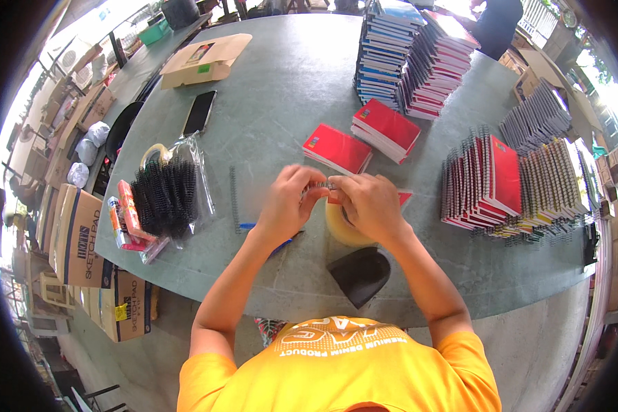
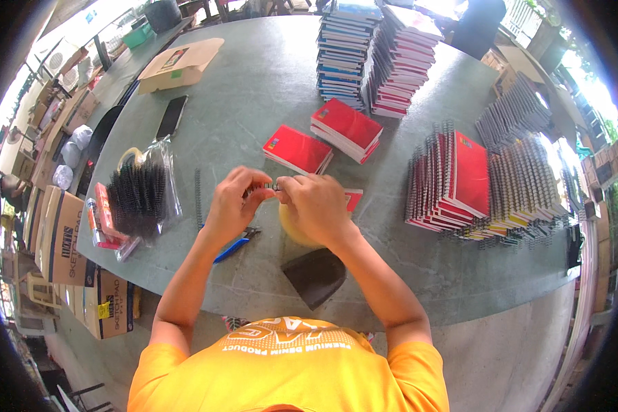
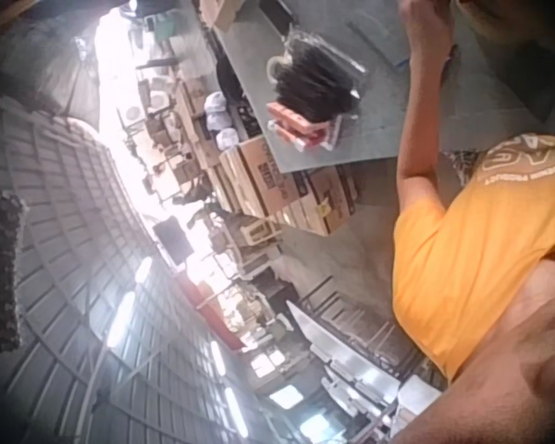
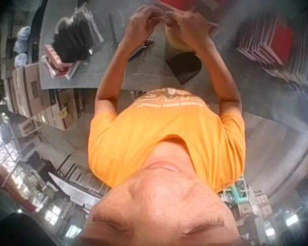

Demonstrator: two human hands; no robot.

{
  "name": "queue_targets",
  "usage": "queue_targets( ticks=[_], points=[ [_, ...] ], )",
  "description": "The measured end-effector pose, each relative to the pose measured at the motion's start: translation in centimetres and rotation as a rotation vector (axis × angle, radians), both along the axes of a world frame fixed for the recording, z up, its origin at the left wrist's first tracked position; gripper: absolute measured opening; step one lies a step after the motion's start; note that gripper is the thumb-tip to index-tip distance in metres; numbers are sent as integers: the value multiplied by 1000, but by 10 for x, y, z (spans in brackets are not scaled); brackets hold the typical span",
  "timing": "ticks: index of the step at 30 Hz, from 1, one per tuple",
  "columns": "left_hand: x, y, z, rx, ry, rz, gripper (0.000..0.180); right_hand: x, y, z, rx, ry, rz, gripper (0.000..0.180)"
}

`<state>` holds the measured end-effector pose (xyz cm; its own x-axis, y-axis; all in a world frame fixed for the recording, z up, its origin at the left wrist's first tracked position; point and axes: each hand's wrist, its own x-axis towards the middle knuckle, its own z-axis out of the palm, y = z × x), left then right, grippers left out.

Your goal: The person is manually inserting a spiral binding into red-covered notebooks. They slide the metal spiral into the punched holes of each notebook and then place the completed notebooks onto a stack.

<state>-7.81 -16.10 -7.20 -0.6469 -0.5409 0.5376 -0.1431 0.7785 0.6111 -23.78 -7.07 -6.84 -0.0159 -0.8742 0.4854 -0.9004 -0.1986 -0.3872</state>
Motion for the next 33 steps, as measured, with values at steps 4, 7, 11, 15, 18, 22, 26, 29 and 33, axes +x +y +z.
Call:
queue_targets(
  ticks=[4,7,11,15,18,22,26,29,33],
  points=[
    [-6,-4,10,83,-49,-23,21,-3,-4,-6,-113,-103,-35,12],
    [-6,-2,10,-34,-90,10,21,-3,-3,-4,-61,-120,-4,15],
    [-11,17,33,-287,4,169,19,-2,-4,2,-20,-60,-40,19],
    [4,79,105,536,287,-841,15,7,-16,-6,-28,-39,-81,17],
    [2,125,128,680,453,-1157,20,-4,-5,6,42,-4,-83,17],
    [0,133,143,617,644,-1056,31,4,-12,-5,-18,-109,-89,15],
    [4,139,141,808,605,-1141,31,-4,-6,2,-63,-132,-88,13],
    [-5,141,127,456,620,-1013,29,3,-13,-3,-33,-132,-37,15],
    [-10,152,109,-95,108,-732,18,-8,-3,5,-73,-231,-85,16]
  ],
)
